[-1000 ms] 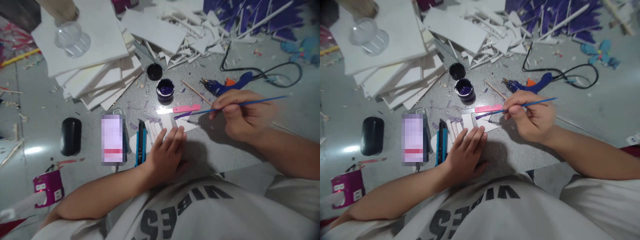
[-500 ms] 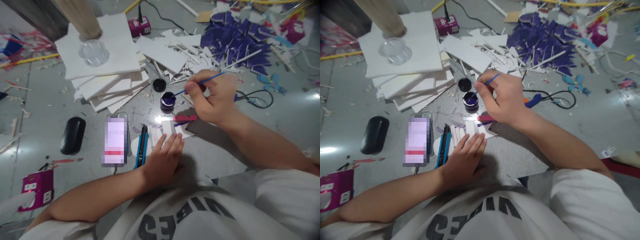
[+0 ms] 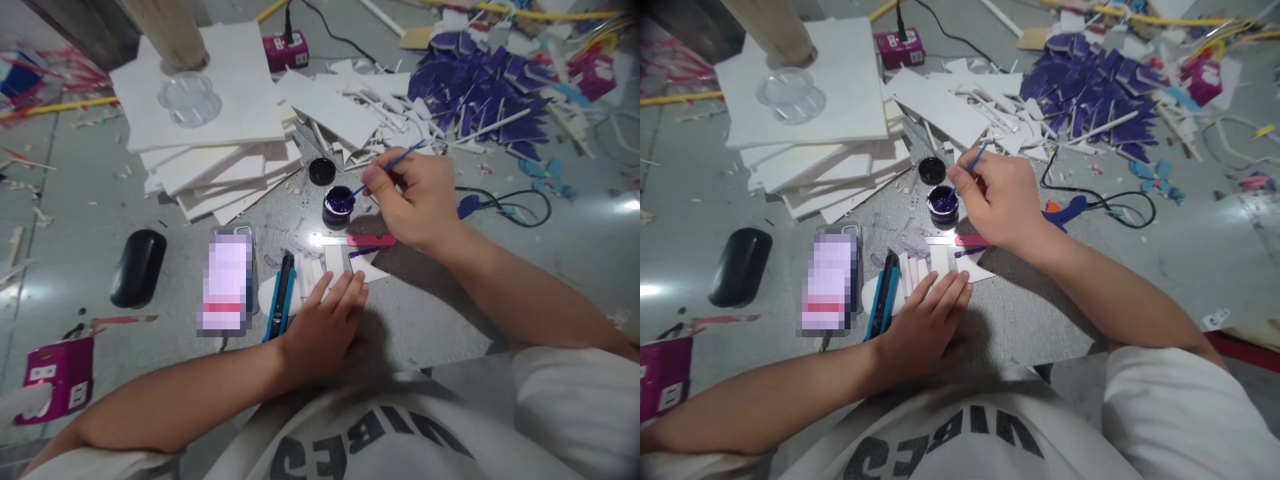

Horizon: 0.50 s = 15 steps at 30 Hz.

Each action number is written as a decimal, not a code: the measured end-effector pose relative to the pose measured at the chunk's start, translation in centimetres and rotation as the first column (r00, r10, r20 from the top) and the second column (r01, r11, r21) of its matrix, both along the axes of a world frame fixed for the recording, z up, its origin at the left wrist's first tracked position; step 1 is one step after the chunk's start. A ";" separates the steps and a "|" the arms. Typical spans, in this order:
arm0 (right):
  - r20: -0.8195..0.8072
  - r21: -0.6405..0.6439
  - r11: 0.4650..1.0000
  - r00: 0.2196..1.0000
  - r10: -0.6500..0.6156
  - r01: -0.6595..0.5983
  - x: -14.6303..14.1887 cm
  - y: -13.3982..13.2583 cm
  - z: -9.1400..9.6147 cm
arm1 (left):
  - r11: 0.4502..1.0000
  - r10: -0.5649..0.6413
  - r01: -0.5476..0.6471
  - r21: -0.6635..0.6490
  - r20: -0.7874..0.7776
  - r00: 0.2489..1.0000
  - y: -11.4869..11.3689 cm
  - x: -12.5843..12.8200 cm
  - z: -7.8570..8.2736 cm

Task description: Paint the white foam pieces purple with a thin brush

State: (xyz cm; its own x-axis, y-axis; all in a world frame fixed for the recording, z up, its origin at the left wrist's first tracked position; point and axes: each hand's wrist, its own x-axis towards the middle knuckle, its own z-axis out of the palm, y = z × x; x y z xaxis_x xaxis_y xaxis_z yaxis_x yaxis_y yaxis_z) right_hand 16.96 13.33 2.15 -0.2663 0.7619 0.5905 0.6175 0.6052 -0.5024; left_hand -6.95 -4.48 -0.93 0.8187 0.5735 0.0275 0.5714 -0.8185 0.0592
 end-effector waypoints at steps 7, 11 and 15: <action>-0.019 -0.032 0.999 1.000 -0.001 0.000 0.1 0.0 0.0 | 1.000 -0.006 0.006 0.011 0.000 1.000 0.0 0.0 0.1; -0.126 -0.010 0.999 0.991 0.044 -0.046 -0.1 0.2 0.1 | 1.000 -0.009 0.009 -0.019 -0.002 1.000 0.1 0.0 0.1; -0.265 0.021 0.998 0.963 0.057 -0.053 0.4 0.0 1.5 | 1.000 -0.013 0.013 -0.023 0.003 1.000 0.1 0.0 0.1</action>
State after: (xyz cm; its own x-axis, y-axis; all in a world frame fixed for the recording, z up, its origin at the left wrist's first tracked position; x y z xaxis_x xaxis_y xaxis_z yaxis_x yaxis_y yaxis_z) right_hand 17.35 13.30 3.65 -0.1397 0.7416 0.6561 0.4288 0.6426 -0.6350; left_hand -6.97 -4.35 -0.84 0.8262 0.5632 0.0166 0.5604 -0.8244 0.0801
